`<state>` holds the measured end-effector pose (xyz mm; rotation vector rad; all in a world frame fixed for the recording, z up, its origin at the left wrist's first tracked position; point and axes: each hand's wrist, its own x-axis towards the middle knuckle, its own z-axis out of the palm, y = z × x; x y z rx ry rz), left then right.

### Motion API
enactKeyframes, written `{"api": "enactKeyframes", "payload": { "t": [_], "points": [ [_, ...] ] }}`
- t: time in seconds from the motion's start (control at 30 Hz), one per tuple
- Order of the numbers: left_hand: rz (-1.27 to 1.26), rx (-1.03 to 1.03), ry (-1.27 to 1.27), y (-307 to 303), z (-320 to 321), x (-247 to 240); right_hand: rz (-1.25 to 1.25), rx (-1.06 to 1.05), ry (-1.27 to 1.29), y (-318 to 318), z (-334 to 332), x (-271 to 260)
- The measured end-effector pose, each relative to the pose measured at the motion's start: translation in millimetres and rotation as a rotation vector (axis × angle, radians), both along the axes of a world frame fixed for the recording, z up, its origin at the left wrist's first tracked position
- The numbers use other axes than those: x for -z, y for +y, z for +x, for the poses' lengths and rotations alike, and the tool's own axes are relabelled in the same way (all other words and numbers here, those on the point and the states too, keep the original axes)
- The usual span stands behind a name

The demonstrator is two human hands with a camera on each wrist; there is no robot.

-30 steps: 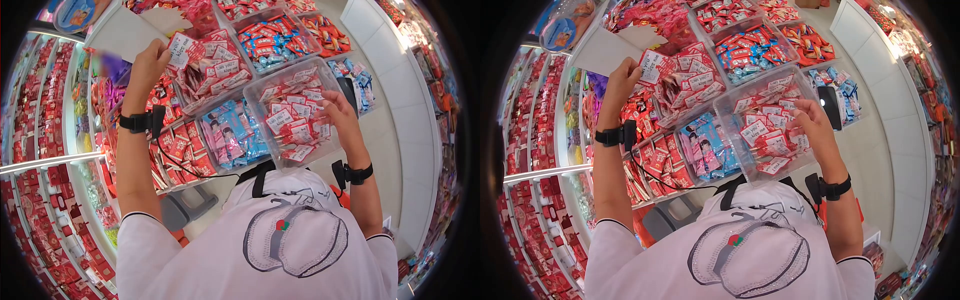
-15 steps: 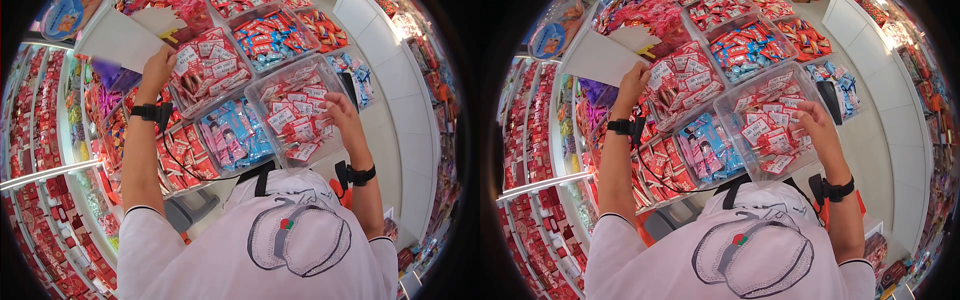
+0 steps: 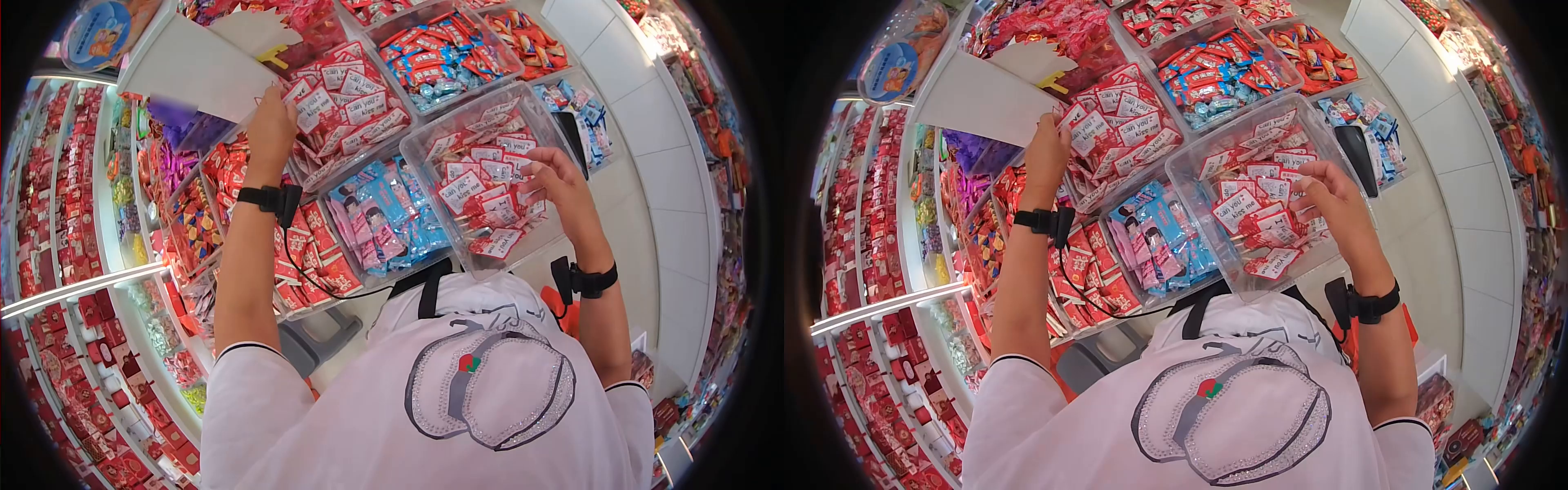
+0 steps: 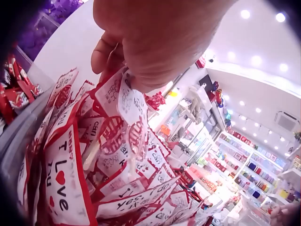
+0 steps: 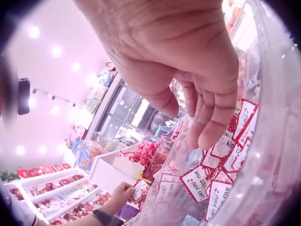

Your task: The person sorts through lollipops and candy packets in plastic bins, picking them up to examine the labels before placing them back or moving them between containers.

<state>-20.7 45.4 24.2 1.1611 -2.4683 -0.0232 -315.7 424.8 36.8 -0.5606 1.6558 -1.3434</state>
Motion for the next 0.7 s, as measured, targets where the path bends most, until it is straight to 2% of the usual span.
{"api": "enactKeyframes", "payload": {
  "t": [0.1,0.23,0.4,0.5,0.6,0.7],
  "points": [
    [-0.192,0.152,0.067,1,6,-3,-0.007,0.005,0.002,2,-2,0],
    [-0.131,0.213,0.011,4,10,-7,-0.005,0.001,0.010,1,-2,-2],
    [0.020,0.223,-0.037,-17,17,20,0.000,-0.039,0.015,-2,-5,1],
    [0.033,0.303,-0.062,-30,17,22,-0.011,-0.055,0.006,0,-8,0],
    [-0.091,0.248,-0.034,-7,-2,-11,-0.009,-0.049,0.025,3,-15,-3],
    [0.127,0.317,0.170,40,-36,-50,0.006,-0.046,0.071,4,-22,-2]
  ]
}}
